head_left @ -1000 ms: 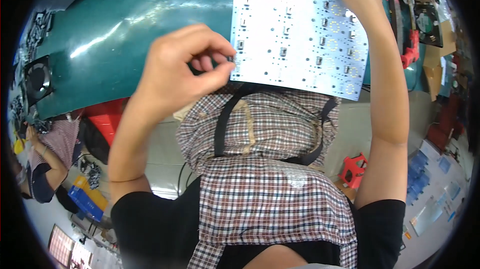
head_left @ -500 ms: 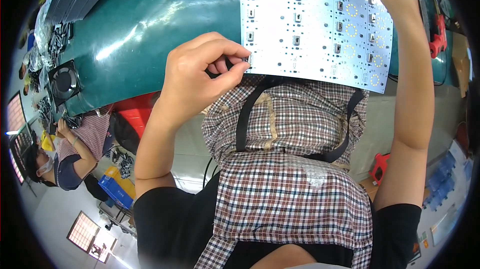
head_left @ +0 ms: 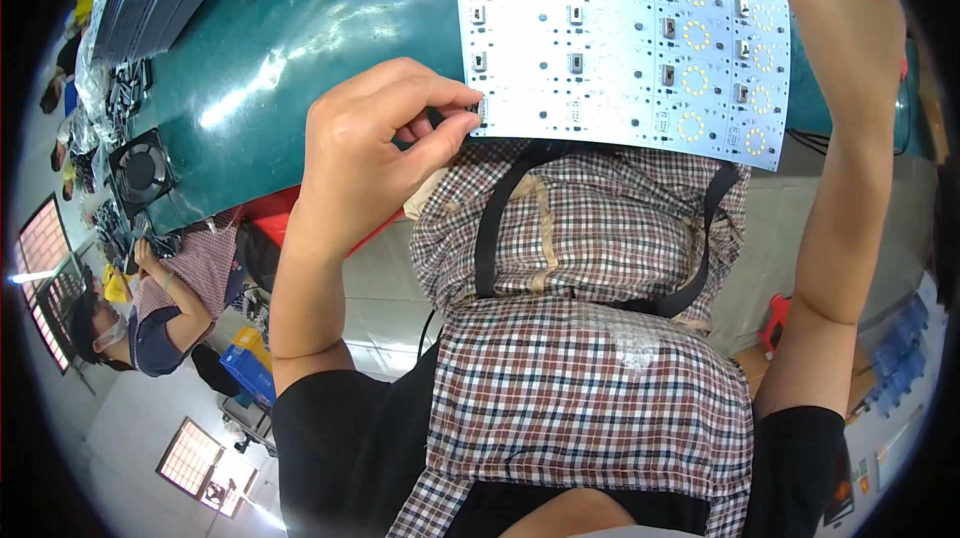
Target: Manually placing small electronic components onto LED circuit board panels at an assembly station.
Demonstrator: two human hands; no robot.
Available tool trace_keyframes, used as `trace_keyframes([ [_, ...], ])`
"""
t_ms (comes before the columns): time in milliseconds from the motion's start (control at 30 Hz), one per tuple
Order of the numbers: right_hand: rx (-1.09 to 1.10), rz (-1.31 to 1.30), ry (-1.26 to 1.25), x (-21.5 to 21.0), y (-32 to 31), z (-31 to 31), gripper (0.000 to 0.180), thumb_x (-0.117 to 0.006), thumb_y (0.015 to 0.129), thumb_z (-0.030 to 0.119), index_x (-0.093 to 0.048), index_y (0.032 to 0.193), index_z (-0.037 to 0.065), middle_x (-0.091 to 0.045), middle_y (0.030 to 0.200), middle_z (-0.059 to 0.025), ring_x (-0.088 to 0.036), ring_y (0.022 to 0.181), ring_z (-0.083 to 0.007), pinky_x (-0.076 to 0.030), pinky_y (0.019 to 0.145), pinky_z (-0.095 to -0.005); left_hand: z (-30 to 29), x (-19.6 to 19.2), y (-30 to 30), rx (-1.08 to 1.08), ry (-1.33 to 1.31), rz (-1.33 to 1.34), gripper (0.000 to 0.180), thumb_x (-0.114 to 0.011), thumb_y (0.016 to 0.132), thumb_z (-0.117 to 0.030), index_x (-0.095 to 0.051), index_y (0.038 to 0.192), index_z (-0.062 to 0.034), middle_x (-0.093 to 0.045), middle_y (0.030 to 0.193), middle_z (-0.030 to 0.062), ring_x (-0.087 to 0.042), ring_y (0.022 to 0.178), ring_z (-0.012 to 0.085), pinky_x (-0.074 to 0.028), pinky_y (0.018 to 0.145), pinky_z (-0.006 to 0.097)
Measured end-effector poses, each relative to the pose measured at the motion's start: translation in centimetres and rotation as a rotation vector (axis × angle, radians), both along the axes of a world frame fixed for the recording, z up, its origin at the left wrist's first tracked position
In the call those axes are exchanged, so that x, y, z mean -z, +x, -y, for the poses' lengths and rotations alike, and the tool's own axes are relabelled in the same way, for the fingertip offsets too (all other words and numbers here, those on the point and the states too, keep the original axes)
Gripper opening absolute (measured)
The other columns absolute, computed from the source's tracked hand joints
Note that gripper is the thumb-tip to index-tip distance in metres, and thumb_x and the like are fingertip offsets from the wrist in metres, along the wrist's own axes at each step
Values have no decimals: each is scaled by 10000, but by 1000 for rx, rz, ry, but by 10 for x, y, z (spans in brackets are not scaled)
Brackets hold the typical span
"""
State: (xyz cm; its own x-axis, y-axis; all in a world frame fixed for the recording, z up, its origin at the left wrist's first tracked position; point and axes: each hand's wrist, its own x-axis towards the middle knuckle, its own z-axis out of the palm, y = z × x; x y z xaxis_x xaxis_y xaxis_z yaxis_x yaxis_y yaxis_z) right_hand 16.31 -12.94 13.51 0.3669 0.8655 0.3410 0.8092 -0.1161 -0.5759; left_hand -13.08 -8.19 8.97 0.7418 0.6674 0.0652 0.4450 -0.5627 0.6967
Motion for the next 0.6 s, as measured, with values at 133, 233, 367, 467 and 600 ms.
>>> trace_keyframes([
  [133,-26,76,-8,-3,-2,13,146,-683,851,-106,-616,951,-24,-635,851,-39,-630,749,-76,-520,680,-179,1,-6,2,19,53,-48,169,-827,779,-28,-777,937,-59,-697,802,20,-597,578,92,-476,538,232],
  [233,-23,115,5,0,1,15,143,-676,854,-105,-614,955,-24,-633,853,-46,-631,753,-86,-518,685,-185,0,-9,3,23,55,-80,166,-822,776,-25,-771,930,-60,-698,800,18,-608,592,96,-483,544,234],
  [367,-36,119,-25,-3,0,24,137,-672,861,-99,-615,959,-23,-631,856,-49,-629,746,-92,-517,681,-192,-2,-12,4,32,31,-104,161,-816,778,-24,-771,929,-61,-697,799,18,-626,615,103,-492,554,239],
  [467,-43,91,-11,-4,-2,28,133,-672,865,-96,-619,962,-22,-634,858,-51,-633,758,-95,-517,686,-197,0,-15,6,26,46,-129,157,-813,779,-28,-769,926,-61,-696,798,20,-636,624,112,-497,558,246],
  [600,-30,94,-33,-4,1,33,149,-670,863,-110,-619,967,-16,-631,862,-43,-630,778,-81,-507,690,-183,2,-20,9,20,79,-184,150,-810,777,-35,-756,915,-59,-692,796,25,-645,628,128,-501,560,259],
])
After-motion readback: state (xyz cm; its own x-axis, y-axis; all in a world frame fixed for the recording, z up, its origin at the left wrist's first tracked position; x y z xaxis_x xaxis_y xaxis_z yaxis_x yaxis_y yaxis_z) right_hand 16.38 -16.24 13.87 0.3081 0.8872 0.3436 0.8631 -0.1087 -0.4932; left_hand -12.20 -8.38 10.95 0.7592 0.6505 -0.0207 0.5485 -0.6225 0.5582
